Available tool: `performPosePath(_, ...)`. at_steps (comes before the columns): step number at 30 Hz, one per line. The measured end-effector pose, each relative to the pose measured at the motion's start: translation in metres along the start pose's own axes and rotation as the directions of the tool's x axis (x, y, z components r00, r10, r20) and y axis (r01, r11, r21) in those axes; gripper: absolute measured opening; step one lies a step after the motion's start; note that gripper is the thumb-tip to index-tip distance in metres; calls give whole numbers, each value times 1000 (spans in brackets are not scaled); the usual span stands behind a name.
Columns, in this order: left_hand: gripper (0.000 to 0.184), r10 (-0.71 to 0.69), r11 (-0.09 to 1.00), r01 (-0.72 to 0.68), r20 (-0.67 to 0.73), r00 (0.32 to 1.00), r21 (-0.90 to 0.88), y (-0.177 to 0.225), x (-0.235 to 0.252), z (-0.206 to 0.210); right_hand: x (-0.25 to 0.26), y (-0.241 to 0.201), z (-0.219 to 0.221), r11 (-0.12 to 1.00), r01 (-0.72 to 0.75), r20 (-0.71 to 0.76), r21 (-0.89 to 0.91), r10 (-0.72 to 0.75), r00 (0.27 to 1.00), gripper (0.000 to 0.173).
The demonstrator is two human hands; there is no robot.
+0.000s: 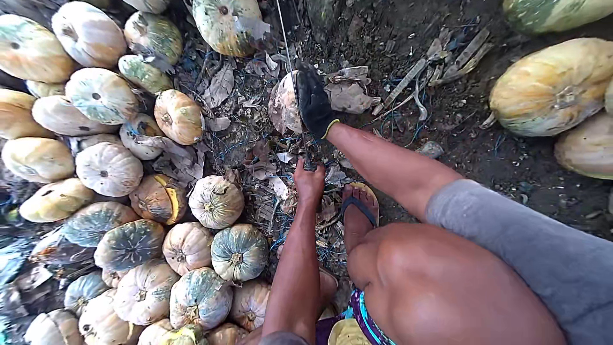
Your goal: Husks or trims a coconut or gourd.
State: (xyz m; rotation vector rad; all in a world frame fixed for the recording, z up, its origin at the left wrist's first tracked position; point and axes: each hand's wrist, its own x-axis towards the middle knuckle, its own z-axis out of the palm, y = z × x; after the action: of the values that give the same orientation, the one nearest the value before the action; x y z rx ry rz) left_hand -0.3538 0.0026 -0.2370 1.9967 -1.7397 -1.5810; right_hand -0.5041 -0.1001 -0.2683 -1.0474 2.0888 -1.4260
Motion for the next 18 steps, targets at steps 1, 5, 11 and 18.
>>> performPosePath(1,29,-27,999,28,23,999,-45,-3,-8,-3,-4,0,-1,999,32,22,-21,-31,999,49)
performPosePath(5,27,-127,973,136,61,990,-187,-34,-70,-17,-49,12,-12,979,199,142,-36,-192,971,52)
performPosePath(11,26,-177,971,187,77,981,-151,-61,-120,-24,-46,-12,-23,970,-234,137,62,223,965,48)
performPosePath(18,25,-94,992,92,8,996,87,-54,-118,-19,-38,-25,-32,872,-478,210,101,451,867,55)
